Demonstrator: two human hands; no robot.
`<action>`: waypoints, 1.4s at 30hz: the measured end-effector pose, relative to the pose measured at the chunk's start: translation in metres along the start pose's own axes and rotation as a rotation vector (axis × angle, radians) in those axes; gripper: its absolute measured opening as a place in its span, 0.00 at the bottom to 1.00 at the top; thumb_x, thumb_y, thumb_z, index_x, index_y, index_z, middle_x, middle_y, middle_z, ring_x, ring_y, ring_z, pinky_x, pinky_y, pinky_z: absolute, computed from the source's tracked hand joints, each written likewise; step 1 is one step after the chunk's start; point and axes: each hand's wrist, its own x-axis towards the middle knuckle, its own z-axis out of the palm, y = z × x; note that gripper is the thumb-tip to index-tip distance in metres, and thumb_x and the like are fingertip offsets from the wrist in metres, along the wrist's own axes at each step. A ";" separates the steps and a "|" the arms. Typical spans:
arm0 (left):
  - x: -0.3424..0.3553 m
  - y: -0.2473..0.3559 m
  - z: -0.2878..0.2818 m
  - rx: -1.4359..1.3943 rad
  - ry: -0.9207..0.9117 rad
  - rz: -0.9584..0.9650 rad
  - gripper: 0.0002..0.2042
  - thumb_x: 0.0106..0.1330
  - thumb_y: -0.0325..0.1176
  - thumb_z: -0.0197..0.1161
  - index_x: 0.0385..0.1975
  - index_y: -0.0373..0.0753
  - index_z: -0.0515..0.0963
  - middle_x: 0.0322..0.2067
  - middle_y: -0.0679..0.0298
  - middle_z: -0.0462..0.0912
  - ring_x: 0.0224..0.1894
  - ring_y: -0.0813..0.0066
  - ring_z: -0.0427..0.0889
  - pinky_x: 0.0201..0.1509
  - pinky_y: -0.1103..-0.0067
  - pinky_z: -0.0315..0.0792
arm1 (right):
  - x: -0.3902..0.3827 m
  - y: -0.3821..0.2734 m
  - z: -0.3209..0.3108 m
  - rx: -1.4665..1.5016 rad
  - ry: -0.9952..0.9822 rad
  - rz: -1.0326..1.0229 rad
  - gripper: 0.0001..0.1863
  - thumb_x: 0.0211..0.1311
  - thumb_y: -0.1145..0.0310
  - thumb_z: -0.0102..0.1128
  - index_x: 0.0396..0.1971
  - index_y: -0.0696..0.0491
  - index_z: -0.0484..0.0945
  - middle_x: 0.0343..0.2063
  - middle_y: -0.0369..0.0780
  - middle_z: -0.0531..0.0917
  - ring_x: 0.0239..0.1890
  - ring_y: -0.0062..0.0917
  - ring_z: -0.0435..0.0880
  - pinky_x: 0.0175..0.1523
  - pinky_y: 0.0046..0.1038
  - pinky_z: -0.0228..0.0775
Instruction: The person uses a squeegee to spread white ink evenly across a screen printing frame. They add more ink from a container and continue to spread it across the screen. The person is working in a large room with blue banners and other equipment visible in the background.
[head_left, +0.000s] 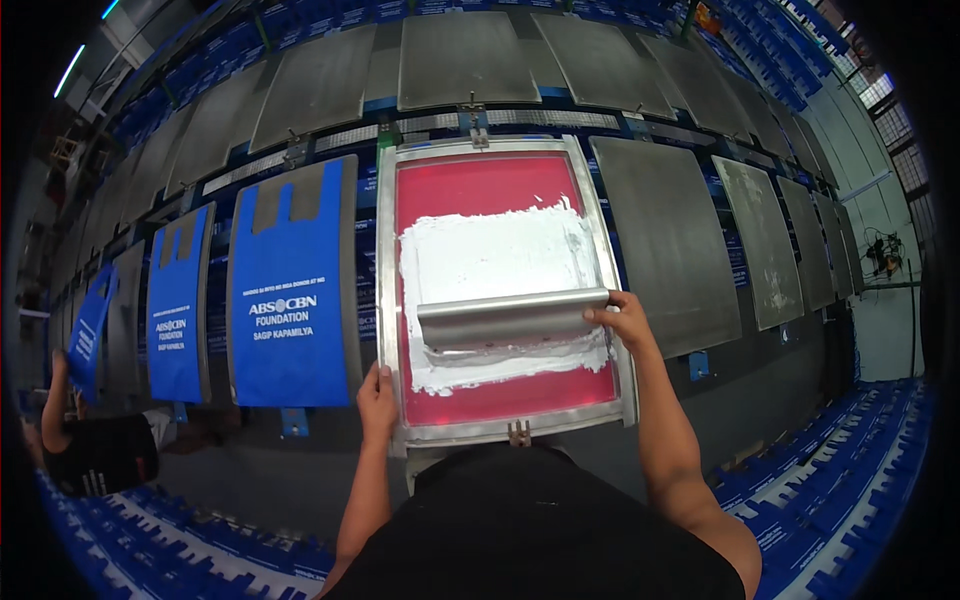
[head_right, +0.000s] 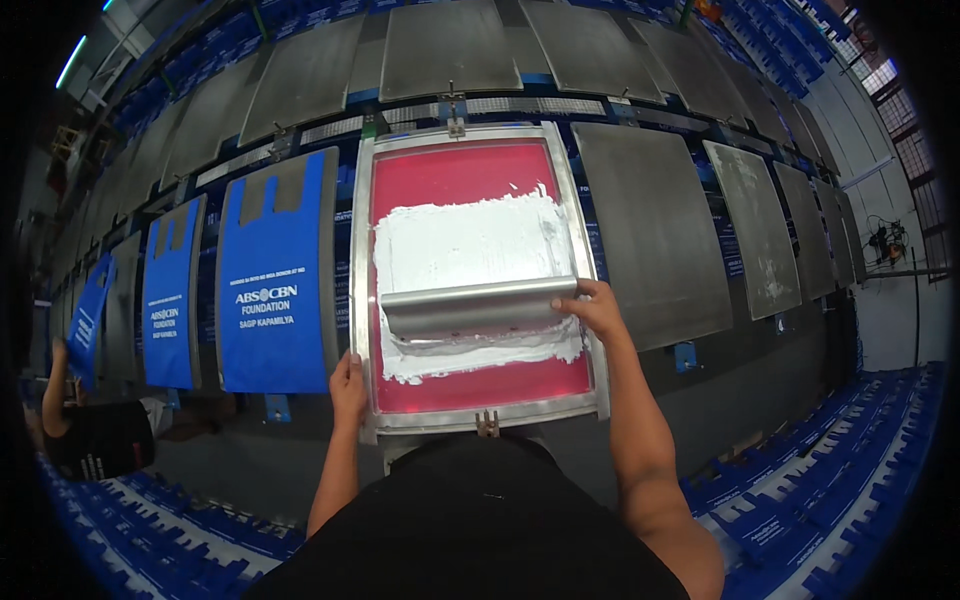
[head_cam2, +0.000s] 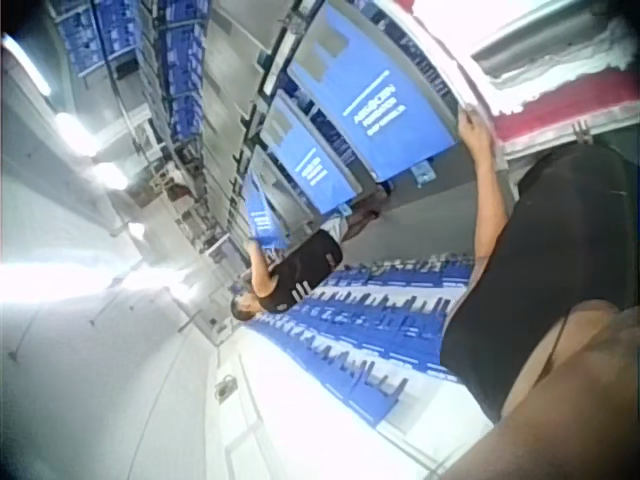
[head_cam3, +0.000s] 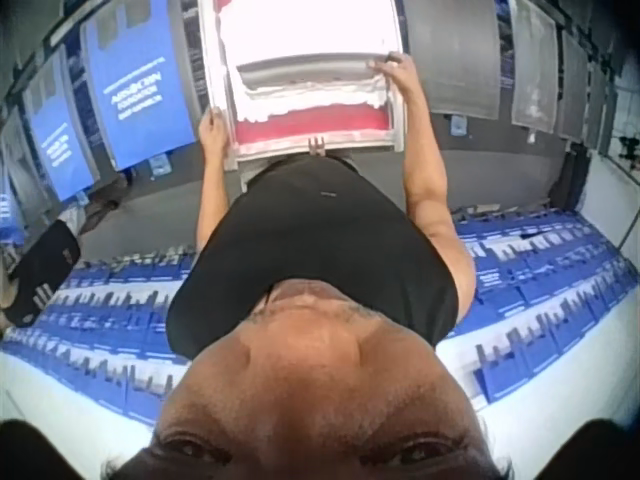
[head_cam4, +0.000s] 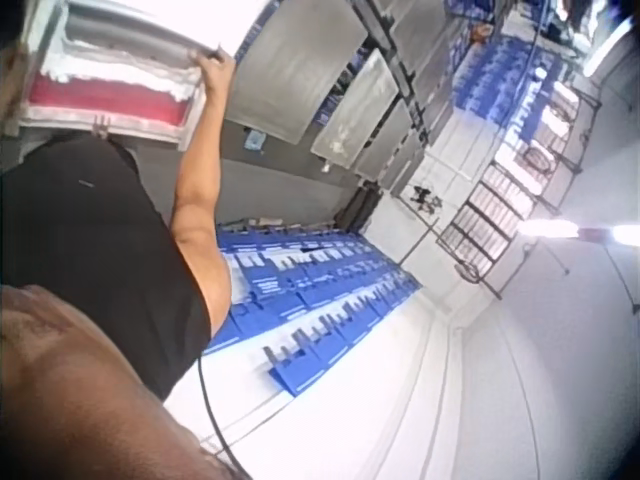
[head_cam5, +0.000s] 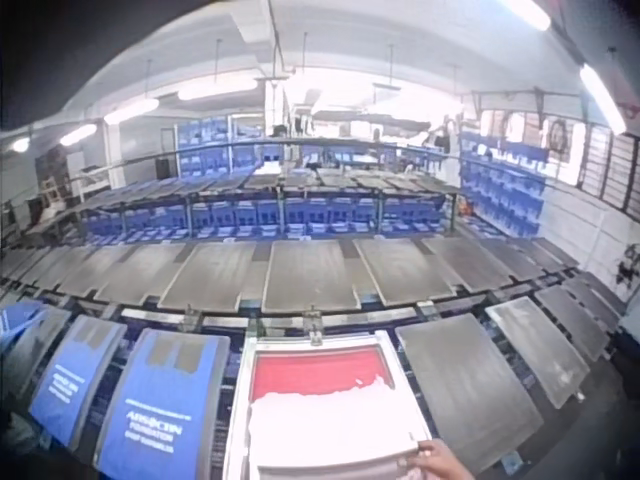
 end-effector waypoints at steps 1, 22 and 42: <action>-0.001 0.008 0.004 -0.019 -0.020 -0.009 0.20 0.72 0.40 0.52 0.54 0.29 0.73 0.44 0.52 0.83 0.46 0.73 0.79 0.51 0.77 0.71 | 0.006 -0.001 -0.004 -0.001 -0.007 0.002 0.22 0.41 0.69 0.75 0.38 0.62 0.83 0.32 0.40 0.85 0.35 0.22 0.81 0.44 0.24 0.72; 0.026 -0.028 0.030 -0.020 0.008 -0.079 0.26 0.72 0.46 0.52 0.59 0.30 0.70 0.51 0.51 0.79 0.54 0.68 0.76 0.58 0.77 0.67 | 0.037 0.037 -0.012 -0.012 -0.036 0.041 0.24 0.42 0.67 0.76 0.41 0.61 0.82 0.34 0.41 0.84 0.37 0.24 0.81 0.47 0.24 0.71; 0.000 0.121 0.047 0.713 -0.187 0.774 0.20 0.56 0.39 0.68 0.47 0.38 0.79 0.43 0.48 0.78 0.49 0.56 0.75 0.55 0.69 0.68 | -0.033 -0.027 0.014 -1.084 -0.198 -0.368 0.17 0.43 0.72 0.65 0.39 0.51 0.80 0.37 0.43 0.82 0.48 0.40 0.77 0.66 0.53 0.52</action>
